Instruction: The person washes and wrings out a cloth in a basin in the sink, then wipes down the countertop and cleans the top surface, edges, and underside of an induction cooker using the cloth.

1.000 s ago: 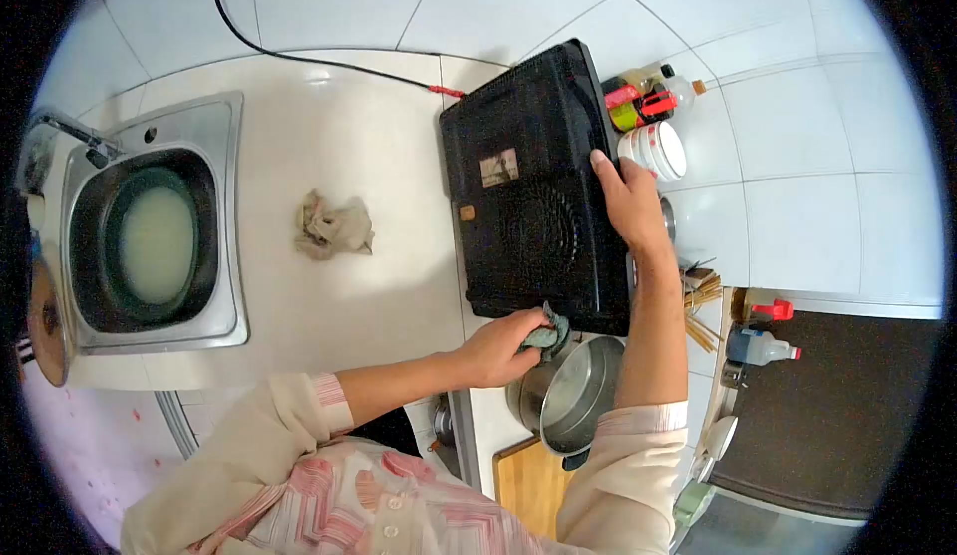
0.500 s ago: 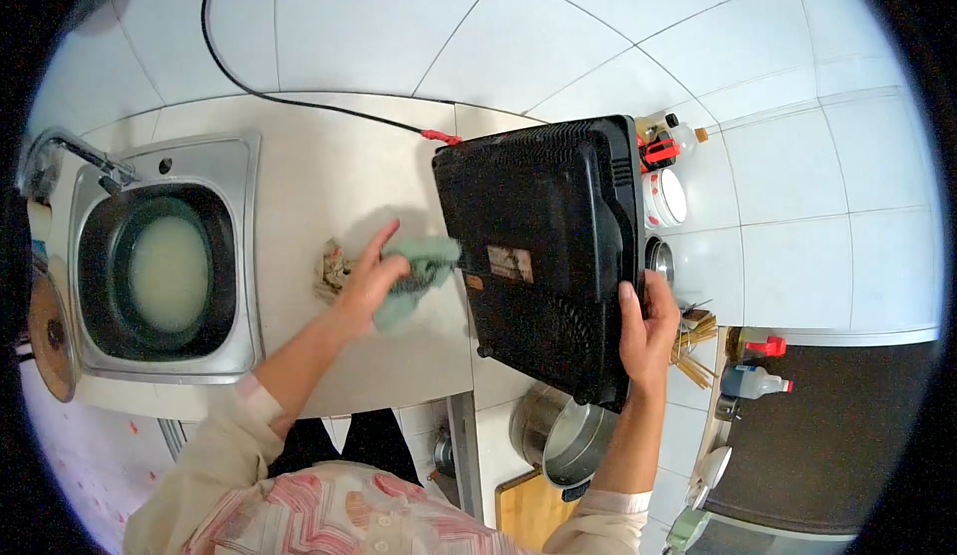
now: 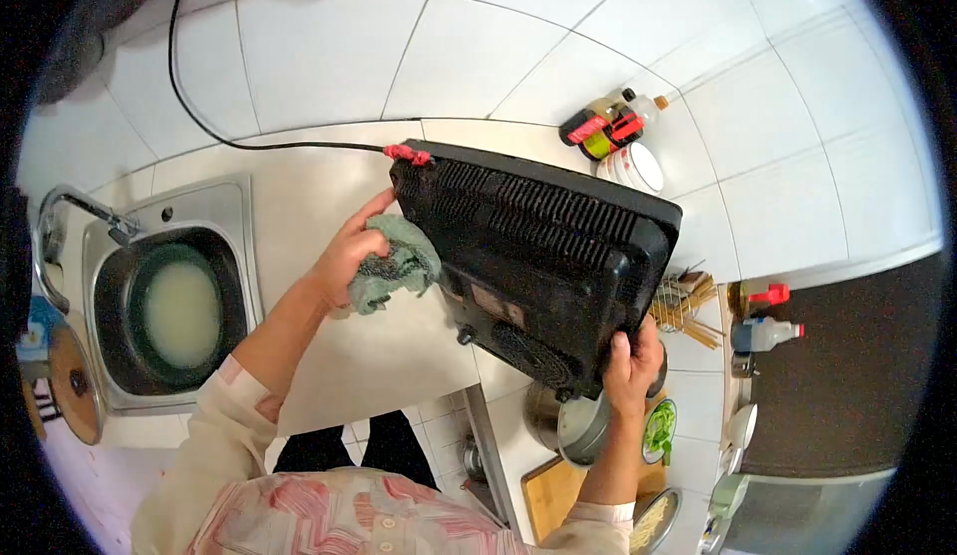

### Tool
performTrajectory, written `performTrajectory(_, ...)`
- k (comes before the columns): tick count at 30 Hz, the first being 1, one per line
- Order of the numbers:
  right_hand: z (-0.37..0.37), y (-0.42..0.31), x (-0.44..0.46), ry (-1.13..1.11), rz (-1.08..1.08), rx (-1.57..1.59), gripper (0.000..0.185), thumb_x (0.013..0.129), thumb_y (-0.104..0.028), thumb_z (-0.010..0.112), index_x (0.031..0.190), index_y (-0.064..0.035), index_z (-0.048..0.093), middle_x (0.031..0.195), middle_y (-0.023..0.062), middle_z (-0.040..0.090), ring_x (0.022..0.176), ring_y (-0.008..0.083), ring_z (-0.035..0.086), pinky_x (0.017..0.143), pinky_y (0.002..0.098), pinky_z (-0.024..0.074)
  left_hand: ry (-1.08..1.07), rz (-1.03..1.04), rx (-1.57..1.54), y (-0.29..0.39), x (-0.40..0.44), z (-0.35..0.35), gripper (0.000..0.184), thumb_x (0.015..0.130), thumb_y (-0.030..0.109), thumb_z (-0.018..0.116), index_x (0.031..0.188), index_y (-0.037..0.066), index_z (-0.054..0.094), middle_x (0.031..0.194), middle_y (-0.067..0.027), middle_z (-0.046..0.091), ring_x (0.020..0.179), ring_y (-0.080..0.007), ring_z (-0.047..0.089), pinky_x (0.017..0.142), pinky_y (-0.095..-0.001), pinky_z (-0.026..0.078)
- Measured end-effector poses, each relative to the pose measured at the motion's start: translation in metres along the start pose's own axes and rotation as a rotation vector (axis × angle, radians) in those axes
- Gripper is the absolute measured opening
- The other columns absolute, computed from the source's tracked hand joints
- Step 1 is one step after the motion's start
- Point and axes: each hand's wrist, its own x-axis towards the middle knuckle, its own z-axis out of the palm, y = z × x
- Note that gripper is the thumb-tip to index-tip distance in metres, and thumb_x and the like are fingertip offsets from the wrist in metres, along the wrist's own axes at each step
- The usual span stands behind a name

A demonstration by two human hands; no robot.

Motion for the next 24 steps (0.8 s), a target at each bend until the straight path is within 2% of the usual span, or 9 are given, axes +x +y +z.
performTrajectory(4, 0.018, 0.011, -0.014, 0.179, 0.015, 0.149, 0.027, 0.091, -0.012, 0.046, 0.11, 0.0047, 0.057, 0.094, 0.0042, 0.059, 0.084, 0.0127, 0.052, 0.078, 0.0257, 0.0421, -0.037, 0.064, 0.223, 0.02, 0.0, 0.009, 0.076, 0.072, 0.001, 0.048, 0.144, 0.002, 0.027, 0.092, -0.0046, 0.058, 0.08, -0.0111, 0.055, 0.074, -0.0244, 0.046)
performTrajectory(7, 0.024, 0.03, -0.029, 0.246, 0.049, 0.207, 0.035, 0.094, -0.026, 0.05, 0.109, 0.0048, 0.057, 0.095, 0.0047, 0.06, 0.086, 0.0124, 0.052, 0.078, 0.0262, 0.0424, -0.056, 0.068, 0.323, 0.031, -0.007, 0.014, 0.078, 0.071, 0.001, 0.048, 0.145, 0.004, 0.026, 0.094, -0.006, 0.058, 0.081, -0.0115, 0.055, 0.074, -0.0252, 0.046)
performTrajectory(8, 0.024, 0.028, -0.033, 0.267, 0.059, 0.218, 0.035, 0.094, -0.026, 0.05, 0.109, 0.0048, 0.057, 0.095, 0.0047, 0.06, 0.086, 0.0124, 0.052, 0.078, 0.0262, 0.0424, -0.066, 0.06, 0.345, 0.03, -0.009, 0.017, 0.078, 0.071, 0.001, 0.048, 0.145, 0.004, 0.026, 0.094, -0.006, 0.058, 0.081, -0.0115, 0.055, 0.074, -0.0252, 0.046)
performTrajectory(10, 0.023, 0.026, -0.036, 0.291, 0.031, 0.211, 0.042, 0.094, -0.035, 0.051, 0.108, 0.0044, 0.058, 0.095, 0.0048, 0.06, 0.086, 0.0128, 0.053, 0.078, 0.0265, 0.0427, -0.068, 0.07, 0.314, 0.027, -0.01, 0.023, 0.082, 0.066, 0.002, 0.047, 0.146, 0.005, 0.026, 0.095, -0.0069, 0.059, 0.083, -0.0146, 0.057, 0.079, -0.0277, 0.047)
performTrajectory(17, 0.019, 0.035, -0.063, 0.363, 0.031, 0.23, 0.05, 0.094, -0.043, 0.05, 0.108, 0.0051, 0.058, 0.093, 0.0039, 0.061, 0.085, 0.0122, 0.053, 0.077, 0.0261, 0.0428, -0.082, 0.108, 0.493, 0.021, -0.007, 0.04, 0.082, 0.067, 0.002, 0.047, 0.146, 0.006, 0.027, 0.097, -0.0058, 0.057, 0.085, -0.0137, 0.055, 0.079, -0.0264, 0.046)
performTrajectory(19, 0.02, 0.043, -0.072, 0.39, 0.047, 0.272, 0.051, 0.094, -0.044, 0.049, 0.109, 0.005, 0.058, 0.093, 0.0038, 0.061, 0.085, 0.0122, 0.053, 0.076, 0.0259, 0.0428, -0.127, 0.095, 0.495, 0.02, -0.007, 0.041, 0.081, 0.07, 0.005, 0.05, 0.147, 0.006, 0.024, 0.113, -0.0059, 0.054, 0.092, -0.0112, 0.053, 0.084, -0.0256, 0.043)
performTrajectory(24, 0.027, 0.047, -0.083, 0.517, 0.024, 0.353, 0.054, 0.094, -0.046, 0.049, 0.11, 0.005, 0.058, 0.094, 0.0031, 0.061, 0.085, 0.0121, 0.054, 0.075, 0.0251, 0.0427, -0.146, 0.095, 0.494, 0.018, -0.016, 0.046, 0.081, 0.069, 0.004, 0.048, 0.146, 0.007, 0.026, 0.113, -0.006, 0.054, 0.092, -0.0119, 0.055, 0.084, -0.0259, 0.044)
